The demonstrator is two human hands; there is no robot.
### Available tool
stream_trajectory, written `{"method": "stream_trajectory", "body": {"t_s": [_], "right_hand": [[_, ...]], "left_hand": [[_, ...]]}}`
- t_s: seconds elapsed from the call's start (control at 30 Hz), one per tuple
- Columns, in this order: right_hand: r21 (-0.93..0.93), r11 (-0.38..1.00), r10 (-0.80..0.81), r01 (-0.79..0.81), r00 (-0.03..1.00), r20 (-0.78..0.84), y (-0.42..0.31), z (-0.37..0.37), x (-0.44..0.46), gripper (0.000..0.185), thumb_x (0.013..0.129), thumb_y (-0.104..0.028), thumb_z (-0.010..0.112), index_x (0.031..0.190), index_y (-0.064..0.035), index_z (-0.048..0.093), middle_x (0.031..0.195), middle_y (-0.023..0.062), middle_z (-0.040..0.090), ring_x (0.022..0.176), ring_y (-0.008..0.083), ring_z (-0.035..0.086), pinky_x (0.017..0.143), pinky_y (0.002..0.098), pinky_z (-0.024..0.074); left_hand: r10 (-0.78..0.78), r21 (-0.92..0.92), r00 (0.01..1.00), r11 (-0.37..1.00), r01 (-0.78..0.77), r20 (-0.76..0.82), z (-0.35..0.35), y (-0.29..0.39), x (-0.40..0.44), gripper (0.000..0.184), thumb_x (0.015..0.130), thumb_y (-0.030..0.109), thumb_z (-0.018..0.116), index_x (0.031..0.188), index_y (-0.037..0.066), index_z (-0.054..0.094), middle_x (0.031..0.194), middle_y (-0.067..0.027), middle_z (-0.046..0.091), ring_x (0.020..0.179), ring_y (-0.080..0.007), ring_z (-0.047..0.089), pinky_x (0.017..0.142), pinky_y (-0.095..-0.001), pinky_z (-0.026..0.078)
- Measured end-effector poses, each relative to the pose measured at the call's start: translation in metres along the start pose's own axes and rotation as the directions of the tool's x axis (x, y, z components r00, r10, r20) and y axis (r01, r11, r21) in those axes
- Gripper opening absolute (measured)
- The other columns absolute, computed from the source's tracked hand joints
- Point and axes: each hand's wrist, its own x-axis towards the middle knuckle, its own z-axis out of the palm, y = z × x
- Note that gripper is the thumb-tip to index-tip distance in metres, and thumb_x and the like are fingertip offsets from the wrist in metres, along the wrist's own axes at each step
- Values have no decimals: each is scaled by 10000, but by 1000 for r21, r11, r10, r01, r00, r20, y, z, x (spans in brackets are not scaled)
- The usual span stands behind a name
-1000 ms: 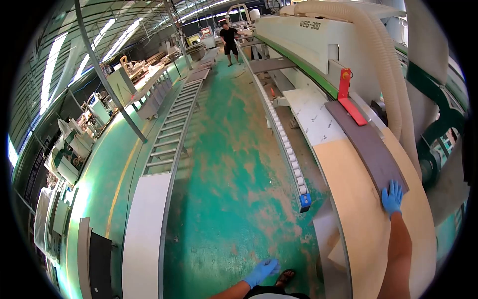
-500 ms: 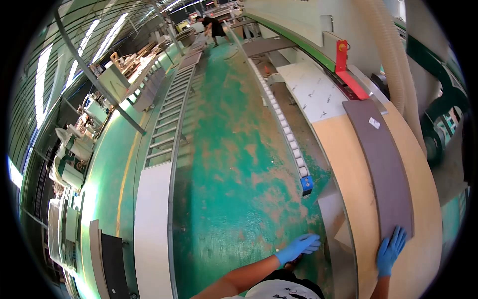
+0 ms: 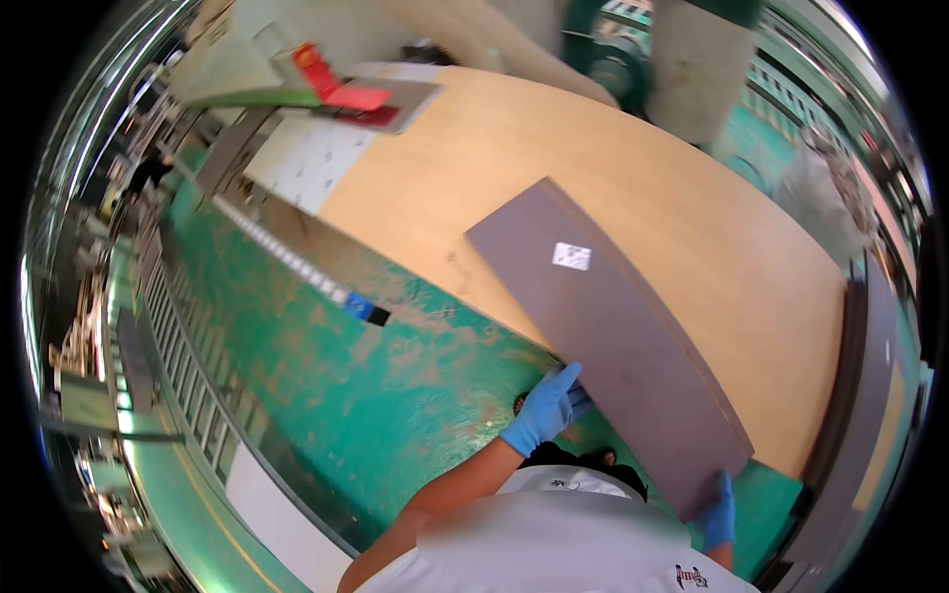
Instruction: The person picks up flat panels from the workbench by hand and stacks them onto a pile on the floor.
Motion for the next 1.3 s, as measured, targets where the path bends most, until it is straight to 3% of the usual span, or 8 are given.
{"method": "stream_trajectory", "body": {"t_s": [0.3,0.37,0.57,0.67,0.93,1.1,1.17,1.3], "right_hand": [[-135,915,-398,381,907,-140,10,-93,-45,575,869,-111,629,1398,-14,427,1299,106,550,1147,210,558,962,386,479],[-236,787,-584,571,812,16,3,-131,-64,597,780,-33,581,1364,4,461,1264,117,562,1116,206,567,947,377,476],[-305,754,-581,581,807,102,-7,-236,-109,736,709,-97,738,1380,-6,449,1271,99,577,1145,232,568,945,379,484],[-194,798,-522,571,815,254,-24,-228,-154,763,693,-114,751,1383,-9,442,1286,119,569,1146,255,577,940,393,494],[395,559,-702,729,669,-243,-62,-200,-174,716,750,-155,730,1379,16,432,1295,137,571,1162,305,586,976,438,496],[430,409,-736,805,570,-365,-120,-224,-143,573,855,-169,659,1361,7,456,1282,127,581,1147,268,594,979,405,501],[399,380,-764,834,526,-373,-147,-234,-122,534,879,-168,644,1356,-5,470,1292,125,582,1155,233,591,984,381,497],[448,515,-688,731,664,-293,-207,-281,-68,505,912,-235,621,1339,-1,490,1296,138,583,1167,257,578,1007,414,475]], "left_hand": [[-68,88,982,995,52,179,28,-112,-8,493,974,282,581,1403,89,434,1366,-100,540,1253,-268,525,1066,-467,409],[-66,141,970,989,34,232,40,-132,-3,522,965,301,596,1407,79,428,1376,-103,532,1269,-275,509,1067,-472,404],[-277,421,891,900,111,359,91,-192,33,610,934,364,629,1422,69,414,1386,-102,521,1293,-289,480,1060,-477,399],[-312,490,859,868,83,406,169,-225,40,591,940,347,622,1409,45,427,1369,-104,533,1263,-289,509,1051,-455,414],[-540,676,694,729,103,476,343,-365,95,424,977,301,545,1302,30,512,1280,-120,594,1168,-245,579,1000,-392,463],[-610,767,698,627,136,375,361,-433,90,395,980,282,536,1285,31,528,1261,-113,610,1140,-242,600,974,-397,482],[-733,776,504,606,177,457,356,-435,78,411,976,273,547,1314,41,514,1252,-124,615,1104,-259,622,948,-414,503],[-665,724,580,667,178,470,317,-394,75,445,981,304,560,1340,50,494,1237,-125,623,1064,-261,642,916,-407,529]]}}
